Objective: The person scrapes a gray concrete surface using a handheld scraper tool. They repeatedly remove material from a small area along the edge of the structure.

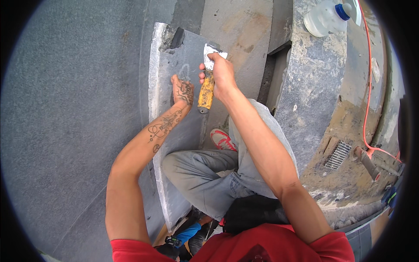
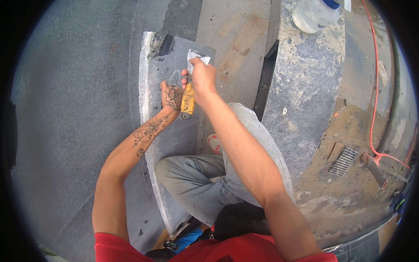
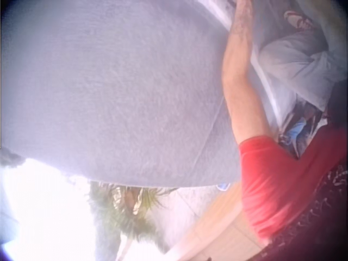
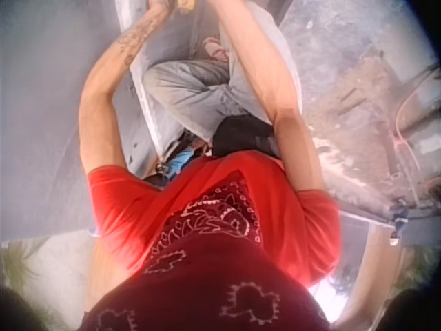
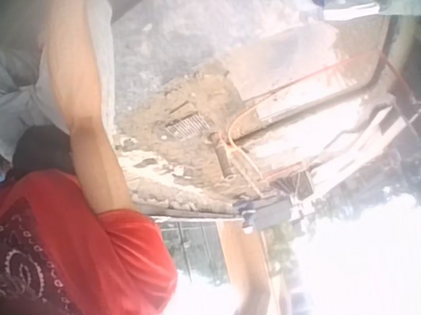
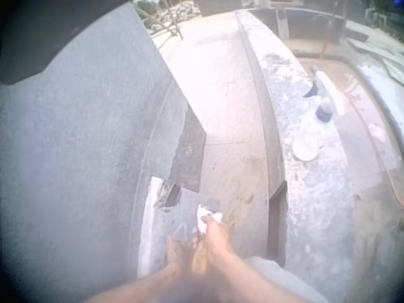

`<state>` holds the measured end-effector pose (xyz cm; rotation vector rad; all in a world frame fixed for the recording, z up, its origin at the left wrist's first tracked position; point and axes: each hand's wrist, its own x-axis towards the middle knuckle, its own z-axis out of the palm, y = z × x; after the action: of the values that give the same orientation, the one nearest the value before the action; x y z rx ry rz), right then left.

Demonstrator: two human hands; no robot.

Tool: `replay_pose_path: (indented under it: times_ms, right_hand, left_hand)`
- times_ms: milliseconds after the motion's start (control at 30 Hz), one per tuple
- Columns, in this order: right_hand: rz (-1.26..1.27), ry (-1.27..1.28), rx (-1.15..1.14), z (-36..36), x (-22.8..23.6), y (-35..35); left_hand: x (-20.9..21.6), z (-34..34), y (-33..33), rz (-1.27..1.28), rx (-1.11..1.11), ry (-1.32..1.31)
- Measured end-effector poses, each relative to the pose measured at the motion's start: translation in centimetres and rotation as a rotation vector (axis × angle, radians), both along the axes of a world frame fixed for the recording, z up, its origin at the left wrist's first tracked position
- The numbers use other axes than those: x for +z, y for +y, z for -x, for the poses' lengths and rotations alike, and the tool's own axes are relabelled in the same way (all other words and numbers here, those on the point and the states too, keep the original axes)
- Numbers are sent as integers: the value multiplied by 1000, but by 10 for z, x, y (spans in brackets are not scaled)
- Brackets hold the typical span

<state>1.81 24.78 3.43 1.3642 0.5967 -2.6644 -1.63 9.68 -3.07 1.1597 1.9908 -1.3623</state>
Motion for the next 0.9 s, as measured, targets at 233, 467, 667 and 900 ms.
replay_pose_path:
  times_ms: [233,467,667,900]
  right_hand:
    - [6,-16,4,0,2,0]
    - [22,-22,-57,2,0,3]
    - [18,-18,-32,2,0,6]
    - [63,-11,-16,4,3,-4]
  left_hand:
    - [-13,-6,-9,79,-72,22]
    - [-23,-19,-34,79,-381,116]
    - [-5,-7,-25,-58,-266,-104]
    - [-6,-7,-36,-19,-291,-48]
